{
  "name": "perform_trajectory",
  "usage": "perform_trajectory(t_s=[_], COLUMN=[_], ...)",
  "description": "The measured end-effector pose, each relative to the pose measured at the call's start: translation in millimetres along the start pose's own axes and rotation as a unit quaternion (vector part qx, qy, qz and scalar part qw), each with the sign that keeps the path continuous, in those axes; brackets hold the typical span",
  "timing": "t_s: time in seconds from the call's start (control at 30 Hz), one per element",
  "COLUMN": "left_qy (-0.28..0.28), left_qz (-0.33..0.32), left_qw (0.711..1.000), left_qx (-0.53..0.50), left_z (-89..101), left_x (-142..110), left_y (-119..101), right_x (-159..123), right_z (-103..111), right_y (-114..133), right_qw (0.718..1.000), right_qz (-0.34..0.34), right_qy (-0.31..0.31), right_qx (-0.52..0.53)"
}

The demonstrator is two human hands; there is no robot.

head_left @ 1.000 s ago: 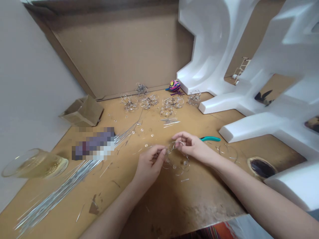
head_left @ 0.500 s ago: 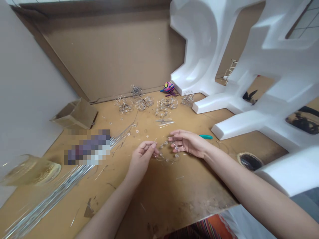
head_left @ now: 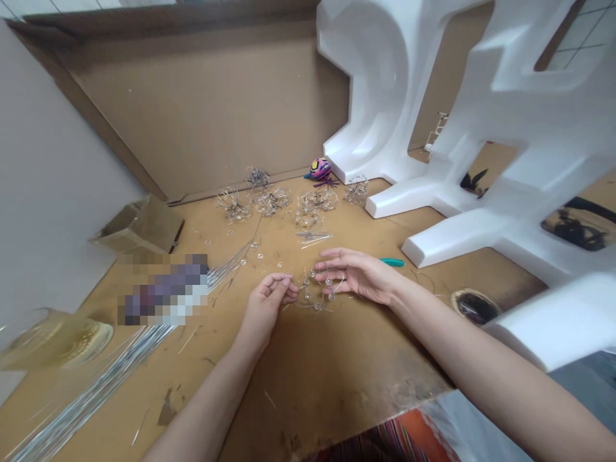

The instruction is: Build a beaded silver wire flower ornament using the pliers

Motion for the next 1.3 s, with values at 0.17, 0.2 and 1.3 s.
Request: perform_trajectory(t_s=[0.17,0.2,1.3], left_qy=[-0.001,-0.001,0.046], left_qz=[-0.002,-0.005,0.088], left_qw=[1.000,1.000,0.989], left_qx=[-0.002,-0.003,-0.105], left_z=[-0.1,-0.1,-0.3], left_x=[0,0,-10], left_y=[-1,0,-11], right_x=[-1,-1,0], right_z=[0,0,0], right_y=[0,0,2], right_qw=[1.000,1.000,0.995], right_qz=[0.002,0.003,0.087], right_qy=[-0.013,-0.018,0.000], right_qx=[-0.013,-0.020,-0.058])
Point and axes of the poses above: each hand's wrist, its own x-axis towards the middle knuckle, its own z-axis out of the back of the hand, y = z × x, the point moved 3 cm from there along x, towards the middle knuckle, and after that the axes turned 9 degrees about x, right-handed, at the moved point
